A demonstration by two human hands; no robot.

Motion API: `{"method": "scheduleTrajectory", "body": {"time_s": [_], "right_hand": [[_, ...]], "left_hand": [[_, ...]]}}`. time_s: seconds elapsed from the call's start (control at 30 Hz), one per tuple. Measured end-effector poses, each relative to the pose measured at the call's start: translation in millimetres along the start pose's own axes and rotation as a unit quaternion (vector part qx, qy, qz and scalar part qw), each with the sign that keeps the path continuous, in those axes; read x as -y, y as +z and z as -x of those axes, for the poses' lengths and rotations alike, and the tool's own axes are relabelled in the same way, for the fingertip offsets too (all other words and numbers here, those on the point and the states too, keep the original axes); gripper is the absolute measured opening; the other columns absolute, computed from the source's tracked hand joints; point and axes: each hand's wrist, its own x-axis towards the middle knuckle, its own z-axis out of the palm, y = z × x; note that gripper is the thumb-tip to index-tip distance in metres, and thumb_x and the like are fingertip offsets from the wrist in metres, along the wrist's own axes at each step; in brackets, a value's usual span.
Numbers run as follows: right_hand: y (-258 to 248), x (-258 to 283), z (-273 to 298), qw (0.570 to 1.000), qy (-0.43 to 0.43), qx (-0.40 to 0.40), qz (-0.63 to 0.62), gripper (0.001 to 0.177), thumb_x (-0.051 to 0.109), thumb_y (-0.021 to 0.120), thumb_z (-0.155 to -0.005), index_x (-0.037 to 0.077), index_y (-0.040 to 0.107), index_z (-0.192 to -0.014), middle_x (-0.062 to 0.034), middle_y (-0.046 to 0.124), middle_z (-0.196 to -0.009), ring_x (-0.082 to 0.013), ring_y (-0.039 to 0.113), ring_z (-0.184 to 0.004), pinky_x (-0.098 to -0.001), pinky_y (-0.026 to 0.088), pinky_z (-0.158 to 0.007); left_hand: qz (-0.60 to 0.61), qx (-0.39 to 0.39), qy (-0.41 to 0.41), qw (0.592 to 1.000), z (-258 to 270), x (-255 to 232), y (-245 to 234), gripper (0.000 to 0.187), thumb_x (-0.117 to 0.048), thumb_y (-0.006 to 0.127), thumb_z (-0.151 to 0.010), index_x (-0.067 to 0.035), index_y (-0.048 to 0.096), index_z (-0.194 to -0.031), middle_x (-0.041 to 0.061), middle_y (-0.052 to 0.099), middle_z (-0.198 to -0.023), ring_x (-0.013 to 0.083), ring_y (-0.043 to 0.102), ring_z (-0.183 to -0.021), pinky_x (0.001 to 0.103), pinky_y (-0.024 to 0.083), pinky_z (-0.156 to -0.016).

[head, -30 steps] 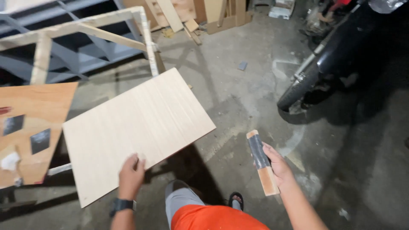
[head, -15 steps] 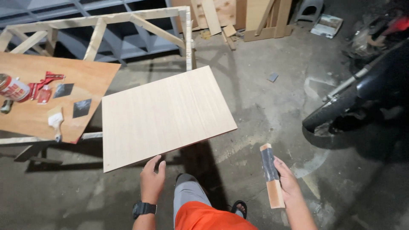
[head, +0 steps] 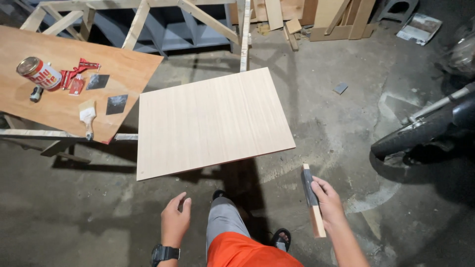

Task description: Sanding the surface and edges of a square wooden board using a sanding block to achieve a smooth finish.

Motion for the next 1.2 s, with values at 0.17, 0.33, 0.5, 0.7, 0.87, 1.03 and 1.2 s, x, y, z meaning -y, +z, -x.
{"method": "scheduleTrajectory", "body": {"time_s": [0.17, 0.33, 0.5, 0.7, 0.87, 1.03, 1.2], "right_hand": [[38.5, 3.5, -12.3, 0.986, -0.138, 0.028, 0.092, 0.042, 0.017, 0.068, -0.103, 0.007, 0.072, -0.144, -0.0118, 0.078, -0.132, -0.0225, 0.071, -0.116, -0.0373, 0.058, -0.099], [72.0, -3.4, -24.2, 0.929, -0.304, 0.017, 0.209, 0.037, 0.023, 0.073, -0.100, 0.015, 0.077, -0.136, -0.0051, 0.071, -0.120, -0.0180, 0.069, -0.100, -0.0334, 0.058, -0.087], [105.2, -9.3, -46.2, 0.815, -0.507, 0.002, 0.280, 0.036, 0.018, 0.078, -0.097, 0.010, 0.078, -0.131, -0.0107, 0.073, -0.127, -0.0284, 0.067, -0.123, -0.0437, 0.054, -0.109], [136.0, -8.9, -63.5, 0.744, -0.569, -0.004, 0.350, 0.040, 0.019, 0.083, -0.094, 0.011, 0.075, -0.132, -0.0128, 0.069, -0.127, -0.0342, 0.065, -0.111, -0.0465, 0.058, -0.098], [172.3, 2.2, -78.8, 0.724, -0.553, -0.027, 0.412, 0.036, 0.020, 0.080, -0.096, 0.010, 0.075, -0.130, -0.0181, 0.067, -0.129, -0.0378, 0.064, -0.116, -0.0497, 0.059, -0.096], [238.2, 49.8, -143.7, 0.719, -0.550, -0.069, 0.420, 0.030, 0.020, 0.079, -0.096, 0.010, 0.076, -0.124, -0.0189, 0.067, -0.124, -0.0403, 0.062, -0.108, -0.0499, 0.057, -0.090], [319.6, 117.7, -245.6, 0.690, -0.541, -0.159, 0.454, 0.027, 0.021, 0.084, -0.093, 0.018, 0.082, -0.119, -0.0150, 0.068, -0.109, -0.0363, 0.070, -0.102, -0.0465, 0.059, -0.089]], "left_hand": [[0.016, -0.004, -0.021, 1.000, 1.4, -3.1, -13.4, 0.045, -0.034, 0.065, -0.100, -0.010, 0.078, -0.136, 0.007, 0.079, -0.137, 0.0225, 0.076, -0.118, 0.038, 0.057, -0.106], [0.080, 0.004, -0.077, 0.994, -1.9, -16.1, -18.1, 0.046, -0.032, 0.066, -0.100, -0.009, 0.078, -0.138, 0.006, 0.078, -0.140, 0.0202, 0.075, -0.122, 0.035, 0.057, -0.110], [0.105, 0.006, -0.068, 0.992, -17.7, -18.3, -19.7, 0.046, -0.031, 0.067, -0.099, -0.007, 0.078, -0.137, 0.008, 0.079, -0.141, 0.0206, 0.075, -0.128, 0.035, 0.058, -0.114], [0.090, -0.062, -0.003, 0.994, -70.0, -23.2, -34.9, 0.036, -0.027, 0.068, -0.102, -0.008, 0.082, -0.129, 0.007, 0.083, -0.129, 0.0208, 0.076, -0.116, 0.037, 0.059, -0.103], [0.055, -0.097, 0.130, 0.985, -159.1, -35.5, -36.8, 0.034, -0.020, 0.068, -0.104, 0.000, 0.079, -0.129, 0.016, 0.079, -0.129, 0.0277, 0.076, -0.116, 0.040, 0.062, -0.102], [0.047, -0.054, 0.180, 0.981, -268.1, -76.4, -32.3, 0.033, -0.016, 0.067, -0.104, 0.000, 0.077, -0.132, 0.019, 0.072, -0.140, 0.0316, 0.067, -0.132, 0.043, 0.060, -0.111], [-0.063, -0.085, 0.237, 0.966, -350.9, -79.4, 12.9, 0.047, -0.037, 0.083, -0.095, -0.017, 0.077, -0.137, 0.011, 0.069, -0.149, 0.0403, 0.055, -0.150, 0.058, 0.046, -0.121]]}}
